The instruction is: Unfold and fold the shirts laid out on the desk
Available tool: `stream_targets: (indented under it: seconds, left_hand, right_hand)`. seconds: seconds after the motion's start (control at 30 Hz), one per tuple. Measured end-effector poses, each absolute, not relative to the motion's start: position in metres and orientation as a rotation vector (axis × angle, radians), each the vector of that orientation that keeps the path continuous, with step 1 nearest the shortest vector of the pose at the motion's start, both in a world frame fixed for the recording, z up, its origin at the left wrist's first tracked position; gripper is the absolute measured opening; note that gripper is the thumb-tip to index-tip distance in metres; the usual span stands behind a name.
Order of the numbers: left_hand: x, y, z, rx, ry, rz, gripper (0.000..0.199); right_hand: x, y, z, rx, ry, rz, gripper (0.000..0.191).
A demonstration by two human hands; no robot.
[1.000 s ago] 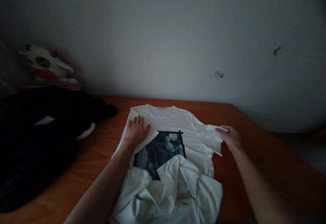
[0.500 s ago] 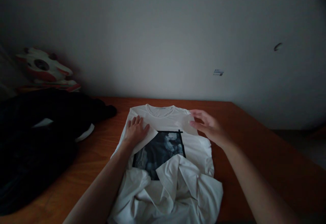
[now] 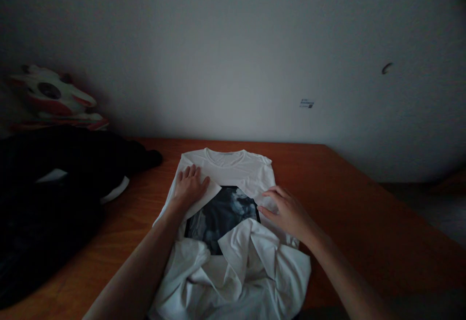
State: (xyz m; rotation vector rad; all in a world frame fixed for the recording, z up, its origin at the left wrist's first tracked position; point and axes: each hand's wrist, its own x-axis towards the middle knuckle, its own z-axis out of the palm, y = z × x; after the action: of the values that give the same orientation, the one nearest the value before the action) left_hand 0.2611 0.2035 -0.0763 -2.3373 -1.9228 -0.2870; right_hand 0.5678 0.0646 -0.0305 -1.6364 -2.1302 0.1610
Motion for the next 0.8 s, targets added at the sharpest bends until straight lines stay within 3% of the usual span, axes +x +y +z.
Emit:
stream_targets:
  seconds: [0.13, 0.47, 0.63, 0.8]
  left_hand:
    - [0.261, 0.203, -0.075, -2.343, -1.925, -0.27, 0.066]
    - [0.261, 0.204, -0.079, -2.339, -1.884, -0.185, 0.07]
    - [0.261, 0.204, -0.081, -2.335, -1.871, -0.199, 0.071]
    - [0.26, 0.205, -0.083, -2.335, -1.895, -0.232, 0.071]
  right_hand:
    - [0.537, 0.087, -0.029, -1.716, -2.178, 0.014, 0.028]
    - [0.502, 0.111, -0.043, -1.719, -2.391, 0.077, 0.037]
    - [0.504, 0.112, -0.049, -1.572, -2.282, 0.182, 0.047]
    - [0.532, 0.121, -0.058, -1.528, -2.009, 0.17, 0.043]
